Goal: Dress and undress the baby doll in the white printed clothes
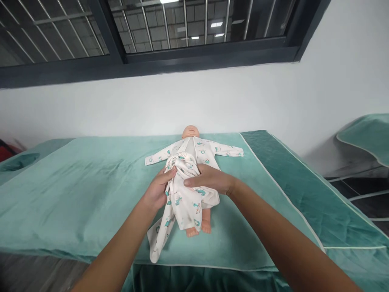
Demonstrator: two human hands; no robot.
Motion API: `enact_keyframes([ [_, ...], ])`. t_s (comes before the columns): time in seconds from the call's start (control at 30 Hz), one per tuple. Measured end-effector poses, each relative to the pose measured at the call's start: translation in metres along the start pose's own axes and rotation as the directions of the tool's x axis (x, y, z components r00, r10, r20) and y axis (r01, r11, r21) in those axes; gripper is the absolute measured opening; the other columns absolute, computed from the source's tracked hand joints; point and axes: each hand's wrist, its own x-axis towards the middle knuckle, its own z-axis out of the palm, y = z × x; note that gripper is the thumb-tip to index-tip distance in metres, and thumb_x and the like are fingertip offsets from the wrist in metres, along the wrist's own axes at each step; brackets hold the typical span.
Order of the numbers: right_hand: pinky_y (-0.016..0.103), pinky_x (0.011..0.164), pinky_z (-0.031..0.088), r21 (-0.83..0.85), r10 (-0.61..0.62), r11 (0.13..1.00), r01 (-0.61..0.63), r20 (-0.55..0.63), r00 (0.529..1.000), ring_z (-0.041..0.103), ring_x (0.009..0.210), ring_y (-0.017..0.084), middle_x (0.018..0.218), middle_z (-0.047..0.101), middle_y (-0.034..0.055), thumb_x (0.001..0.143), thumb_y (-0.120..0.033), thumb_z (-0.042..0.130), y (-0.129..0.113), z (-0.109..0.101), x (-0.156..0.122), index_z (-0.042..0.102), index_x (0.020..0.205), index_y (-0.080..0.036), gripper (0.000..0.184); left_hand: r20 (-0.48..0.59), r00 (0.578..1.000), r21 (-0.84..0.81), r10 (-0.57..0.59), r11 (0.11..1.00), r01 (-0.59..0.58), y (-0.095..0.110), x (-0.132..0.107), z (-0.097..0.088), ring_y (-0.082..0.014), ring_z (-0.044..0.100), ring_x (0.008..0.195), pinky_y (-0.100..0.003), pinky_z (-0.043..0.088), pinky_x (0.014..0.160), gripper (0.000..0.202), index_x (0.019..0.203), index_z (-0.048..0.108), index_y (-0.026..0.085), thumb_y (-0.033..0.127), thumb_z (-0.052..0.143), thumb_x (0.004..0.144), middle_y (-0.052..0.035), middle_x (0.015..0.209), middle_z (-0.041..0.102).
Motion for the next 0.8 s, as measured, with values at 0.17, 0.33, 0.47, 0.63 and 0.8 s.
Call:
enact_keyframes([
  [0.17,0.033,0.081,0.053,-0.015,-0.047,0.999,0.046,-0.089,0.995,0.069,0.089,0.021,0.098,0.075,0.0063,0.075,-0.039,0.078,-0.004,-0.002,-0.009,0.07,0.11,-0.016,0.043,0.0,0.997,0.076,-0.075,0.994,0.075,0.001,-0.009,0.01,-0.0229,0.07,0.086,-0.031,0.053,0.078,0.055,0.119,0.065,0.014,0.041,0.079,0.073,-0.0107,0.101,0.074],
  [0.33,0.033,0.083,0.053,0.178,-0.21,0.942,0.284,-0.346,0.914,0.069,0.096,0.024,0.102,0.075,0.0079,0.079,-0.048,0.073,0.0,0.006,-0.021,0.07,0.111,-0.019,0.043,0.054,0.968,0.3,-0.246,0.929,0.219,0.012,-0.028,0.019,-0.022,0.068,0.084,-0.027,0.05,0.07,0.06,0.11,0.07,0.01,0.045,0.085,0.063,-0.013,0.098,0.074],
  [0.47,0.032,0.079,0.052,0.191,-0.118,0.959,0.211,-0.41,0.904,0.069,0.092,0.024,0.102,0.075,0.0093,0.08,-0.05,0.071,0.015,0.018,-0.043,0.07,0.113,-0.017,0.046,0.011,0.976,0.313,-0.218,0.928,0.203,0.007,-0.042,0.025,-0.0217,0.067,0.086,-0.028,0.05,0.073,0.056,0.114,0.067,0.013,0.044,0.08,0.07,-0.0123,0.102,0.073],
  [0.63,0.038,0.082,0.052,0.055,0.058,0.998,-0.036,-0.465,0.883,0.069,0.095,0.029,0.105,0.075,0.0125,0.074,-0.052,0.074,0.057,0.031,-0.075,0.07,0.11,-0.013,0.053,-0.107,0.968,0.52,-0.227,0.817,0.25,-0.02,-0.056,0.022,-0.0254,0.067,0.09,-0.033,0.05,0.076,0.049,0.113,0.068,0.014,0.048,0.071,0.077,-0.0106,0.101,0.073],
  [0.8,0.046,0.097,0.046,-0.283,-0.091,0.954,-0.099,-0.586,0.805,0.063,0.109,0.033,0.111,0.073,0.0102,0.07,-0.046,0.075,0.099,0.04,-0.088,0.069,0.109,-0.016,0.049,0.035,0.99,0.911,-0.134,0.411,0.024,-0.034,-0.07,0.026,-0.027,0.064,0.089,-0.034,0.046,0.08,0.02,0.088,0.071,0.017,0.032,0.061,0.079,-0.0072,0.095,0.073],
])
